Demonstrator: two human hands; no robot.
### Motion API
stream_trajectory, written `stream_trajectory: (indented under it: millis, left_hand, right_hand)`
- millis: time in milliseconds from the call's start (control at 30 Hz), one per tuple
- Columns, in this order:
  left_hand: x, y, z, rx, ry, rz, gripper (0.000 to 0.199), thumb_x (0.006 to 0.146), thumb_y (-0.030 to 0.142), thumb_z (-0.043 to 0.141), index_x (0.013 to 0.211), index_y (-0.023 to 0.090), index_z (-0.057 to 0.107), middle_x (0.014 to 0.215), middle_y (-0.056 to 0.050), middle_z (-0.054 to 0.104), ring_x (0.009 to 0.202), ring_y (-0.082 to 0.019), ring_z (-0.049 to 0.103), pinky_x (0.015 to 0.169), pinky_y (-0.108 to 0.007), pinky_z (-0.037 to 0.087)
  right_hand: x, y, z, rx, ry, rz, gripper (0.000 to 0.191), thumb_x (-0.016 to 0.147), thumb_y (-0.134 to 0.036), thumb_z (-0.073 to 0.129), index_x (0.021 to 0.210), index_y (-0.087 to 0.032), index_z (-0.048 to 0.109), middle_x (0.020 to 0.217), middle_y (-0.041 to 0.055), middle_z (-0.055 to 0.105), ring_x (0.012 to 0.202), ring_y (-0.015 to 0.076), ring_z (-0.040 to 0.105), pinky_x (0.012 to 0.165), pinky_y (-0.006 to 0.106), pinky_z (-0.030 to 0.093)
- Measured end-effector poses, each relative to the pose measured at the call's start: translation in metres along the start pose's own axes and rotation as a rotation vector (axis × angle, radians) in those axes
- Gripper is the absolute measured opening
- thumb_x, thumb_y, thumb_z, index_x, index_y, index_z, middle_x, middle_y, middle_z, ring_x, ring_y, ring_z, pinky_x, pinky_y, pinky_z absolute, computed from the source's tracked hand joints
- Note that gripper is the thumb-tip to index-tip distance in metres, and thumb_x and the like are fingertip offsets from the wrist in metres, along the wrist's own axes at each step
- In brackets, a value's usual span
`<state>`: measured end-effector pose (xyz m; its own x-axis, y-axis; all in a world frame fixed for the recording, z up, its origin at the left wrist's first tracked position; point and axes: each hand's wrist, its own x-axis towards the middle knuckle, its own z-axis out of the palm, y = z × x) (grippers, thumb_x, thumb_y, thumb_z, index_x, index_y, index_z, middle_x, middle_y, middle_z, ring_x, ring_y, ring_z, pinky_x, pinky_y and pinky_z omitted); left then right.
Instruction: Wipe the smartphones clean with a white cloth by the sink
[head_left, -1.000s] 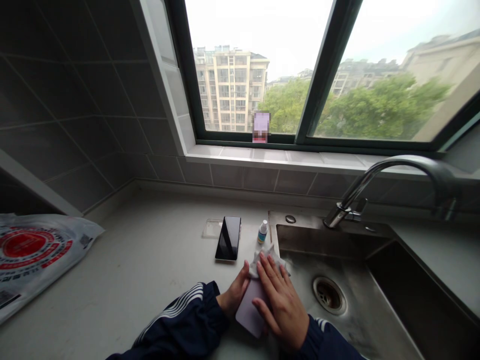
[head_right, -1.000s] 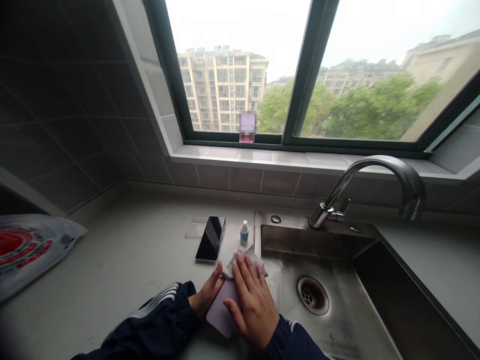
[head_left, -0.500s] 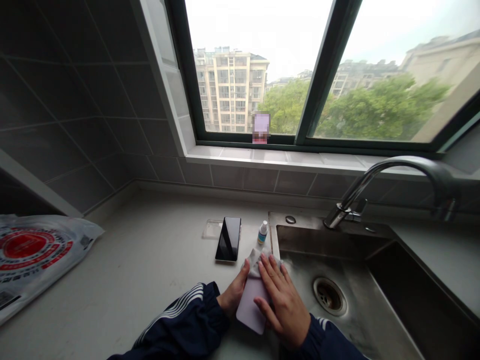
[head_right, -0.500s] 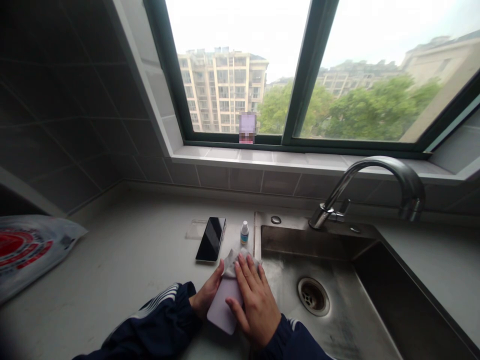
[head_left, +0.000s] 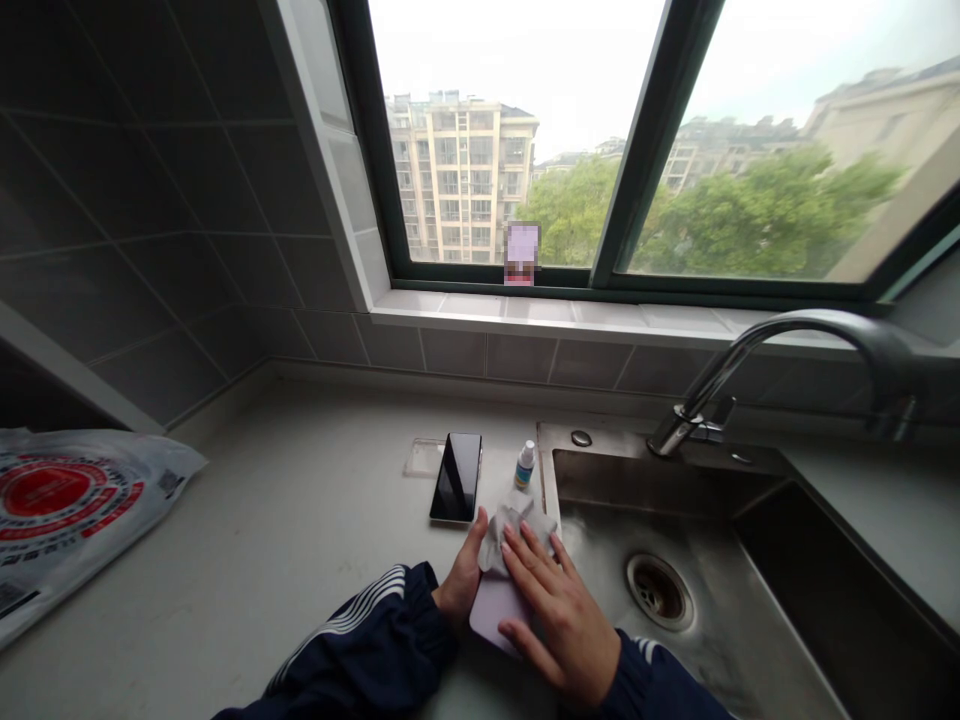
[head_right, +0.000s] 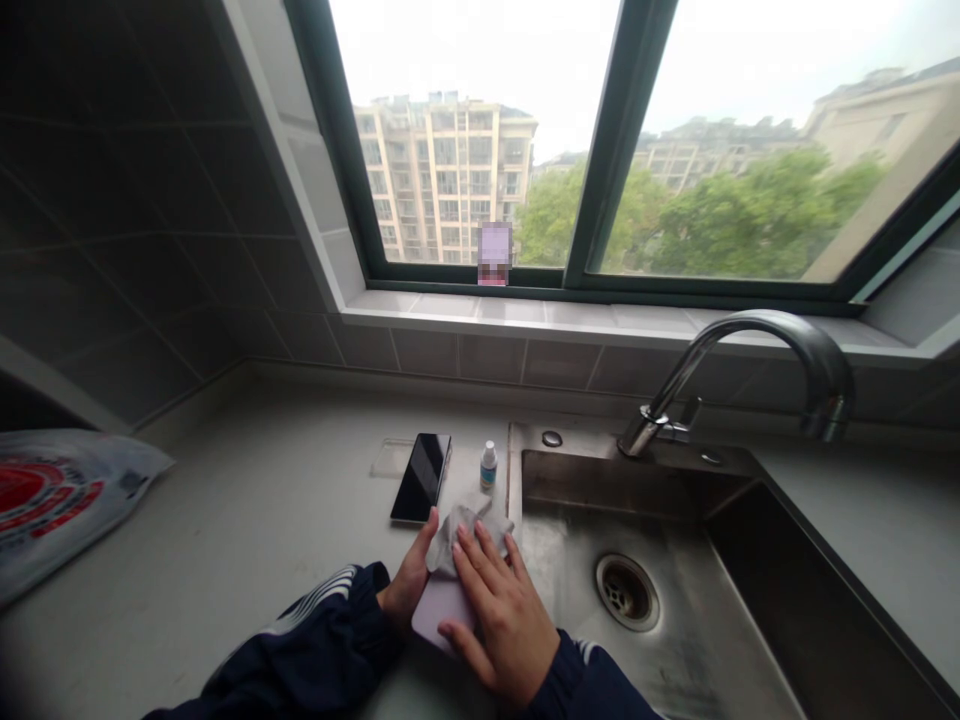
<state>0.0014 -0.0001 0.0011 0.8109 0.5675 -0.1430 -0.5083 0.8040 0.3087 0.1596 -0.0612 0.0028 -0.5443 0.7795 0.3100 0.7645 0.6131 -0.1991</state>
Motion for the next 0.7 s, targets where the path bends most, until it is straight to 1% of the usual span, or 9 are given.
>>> stream_trajectory:
  millis: [67, 167, 300, 400, 567, 700]
  left_hand:
    - [0.0001, 0.0004, 0.0007, -0.004, 0.008, -0.015, 0.077, 0.089, 0.065, 0.031, 0.132, 0.005, 0.052, 0.127, -0.018, 0.062, 0.133, -0.03, 0.043, 0.117, -0.042, 0.016]
    - [0.0003, 0.0002, 0.0004, -0.006, -0.001, -0.016, 0.078, 0.089, 0.066, 0.03, 0.133, 0.004, 0.051, 0.125, -0.018, 0.062, 0.131, -0.03, 0.045, 0.116, -0.043, 0.018]
    - [0.0008, -0.0005, -0.0006, 0.01, -0.023, -0.013, 0.076, 0.089, 0.065, 0.031, 0.137, 0.008, 0.047, 0.128, -0.017, 0.06, 0.13, -0.031, 0.046, 0.115, -0.046, 0.02]
    - [0.001, -0.0006, 0.0004, 0.029, -0.049, -0.018, 0.074, 0.088, 0.064, 0.035, 0.138, 0.011, 0.046, 0.132, -0.016, 0.058, 0.131, -0.031, 0.045, 0.115, -0.045, 0.02]
    - [0.0022, -0.0003, 0.0004, 0.071, -0.104, -0.009, 0.071, 0.088, 0.063, 0.038, 0.137, 0.013, 0.048, 0.135, -0.015, 0.055, 0.134, -0.031, 0.041, 0.115, -0.044, 0.019]
    - [0.0038, -0.0012, -0.0034, 0.085, -0.13, -0.013, 0.072, 0.088, 0.064, 0.036, 0.138, 0.013, 0.047, 0.136, -0.015, 0.054, 0.134, -0.031, 0.041, 0.115, -0.045, 0.018]
  right_hand:
    - [0.0002, -0.0007, -0.0017, 0.006, -0.017, -0.01, 0.068, 0.095, -0.043, 0.048, 0.151, -0.013, 0.025, 0.155, 0.0112, 0.024, 0.144, 0.0321, 0.02, 0.115, 0.055, 0.02]
    - [0.0006, -0.0009, -0.0017, -0.002, -0.021, -0.009, 0.065, 0.095, -0.042, 0.047, 0.15, -0.014, 0.026, 0.154, 0.0104, 0.025, 0.143, 0.0318, 0.022, 0.115, 0.056, 0.021]
    - [0.001, 0.0009, 0.0026, -0.029, 0.04, 0.018, 0.063, 0.096, -0.038, 0.047, 0.15, -0.015, 0.027, 0.153, 0.0104, 0.028, 0.142, 0.0313, 0.026, 0.113, 0.054, 0.026]
    - [0.0003, 0.0033, 0.0053, -0.06, 0.068, 0.064, 0.062, 0.096, -0.036, 0.046, 0.151, -0.015, 0.025, 0.154, 0.0107, 0.027, 0.142, 0.0316, 0.027, 0.111, 0.053, 0.03]
    - [-0.0013, 0.0069, 0.0066, -0.082, 0.081, 0.101, 0.061, 0.096, -0.034, 0.045, 0.151, -0.016, 0.025, 0.154, 0.0093, 0.026, 0.142, 0.0324, 0.026, 0.109, 0.054, 0.033]
    - [0.0002, 0.0075, 0.0063, -0.069, 0.078, 0.111, 0.061, 0.096, -0.034, 0.045, 0.151, -0.016, 0.025, 0.154, 0.0094, 0.027, 0.142, 0.0329, 0.027, 0.108, 0.055, 0.035]
